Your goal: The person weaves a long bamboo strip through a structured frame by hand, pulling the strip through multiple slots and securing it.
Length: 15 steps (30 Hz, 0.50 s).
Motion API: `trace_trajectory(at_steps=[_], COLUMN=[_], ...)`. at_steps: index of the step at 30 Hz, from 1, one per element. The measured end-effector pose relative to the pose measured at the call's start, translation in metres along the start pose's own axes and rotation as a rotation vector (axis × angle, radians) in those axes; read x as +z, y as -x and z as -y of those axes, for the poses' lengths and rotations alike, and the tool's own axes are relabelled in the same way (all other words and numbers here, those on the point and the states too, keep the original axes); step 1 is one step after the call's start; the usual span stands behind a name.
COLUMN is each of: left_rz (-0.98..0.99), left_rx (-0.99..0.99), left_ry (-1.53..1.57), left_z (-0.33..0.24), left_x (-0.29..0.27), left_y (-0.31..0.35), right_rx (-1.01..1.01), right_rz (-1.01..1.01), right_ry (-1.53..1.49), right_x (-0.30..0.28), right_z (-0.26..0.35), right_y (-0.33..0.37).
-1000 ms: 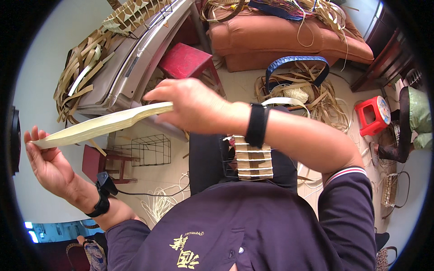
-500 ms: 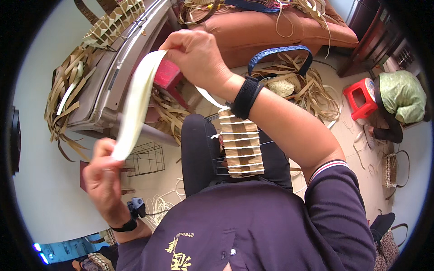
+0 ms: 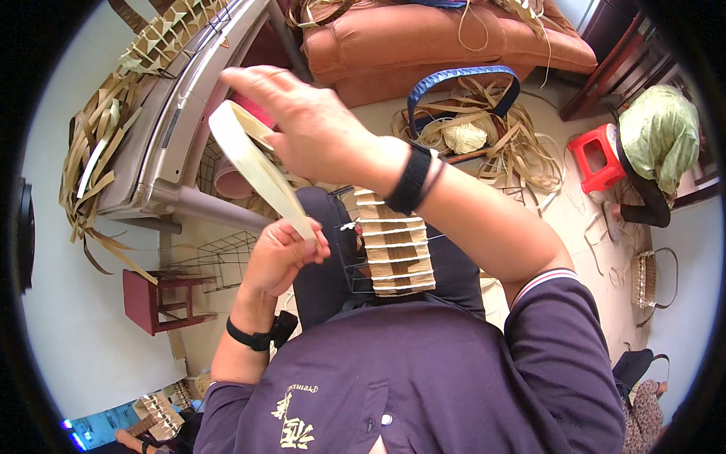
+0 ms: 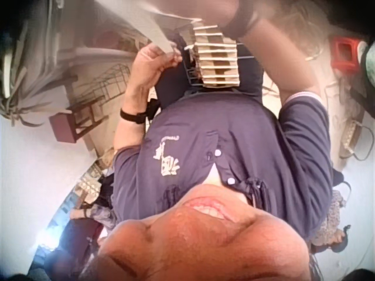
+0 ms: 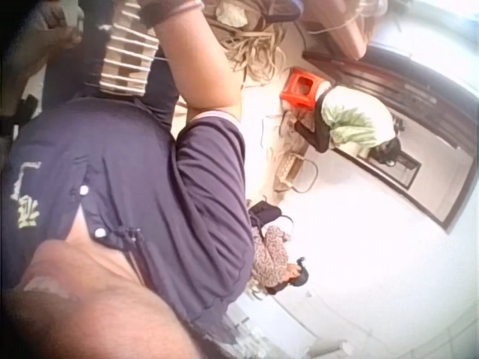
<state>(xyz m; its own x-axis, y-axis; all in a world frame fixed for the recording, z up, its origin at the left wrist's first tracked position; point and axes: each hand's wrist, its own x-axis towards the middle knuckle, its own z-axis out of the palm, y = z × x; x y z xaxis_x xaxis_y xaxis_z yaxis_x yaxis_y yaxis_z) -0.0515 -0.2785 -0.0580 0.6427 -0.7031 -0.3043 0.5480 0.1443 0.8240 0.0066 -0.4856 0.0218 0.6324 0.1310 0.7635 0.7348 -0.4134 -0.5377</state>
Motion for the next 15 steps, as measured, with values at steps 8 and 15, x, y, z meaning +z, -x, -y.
trace_trajectory(at_steps=[8,15], left_rz=[-0.078,0.002], left_rx=[0.307,0.305], left_ry=[0.189,-0.835], left_z=[0.023,-0.009], left_x=[0.009,0.029], left_y=[-0.047,-0.022], right_rx=[0.322,0.096], right_rz=[0.291,0.246], right_ry=[0.088,0.515], right_x=[-0.02,-0.03], right_z=[0.016,-0.01], right_y=[0.096,0.115])
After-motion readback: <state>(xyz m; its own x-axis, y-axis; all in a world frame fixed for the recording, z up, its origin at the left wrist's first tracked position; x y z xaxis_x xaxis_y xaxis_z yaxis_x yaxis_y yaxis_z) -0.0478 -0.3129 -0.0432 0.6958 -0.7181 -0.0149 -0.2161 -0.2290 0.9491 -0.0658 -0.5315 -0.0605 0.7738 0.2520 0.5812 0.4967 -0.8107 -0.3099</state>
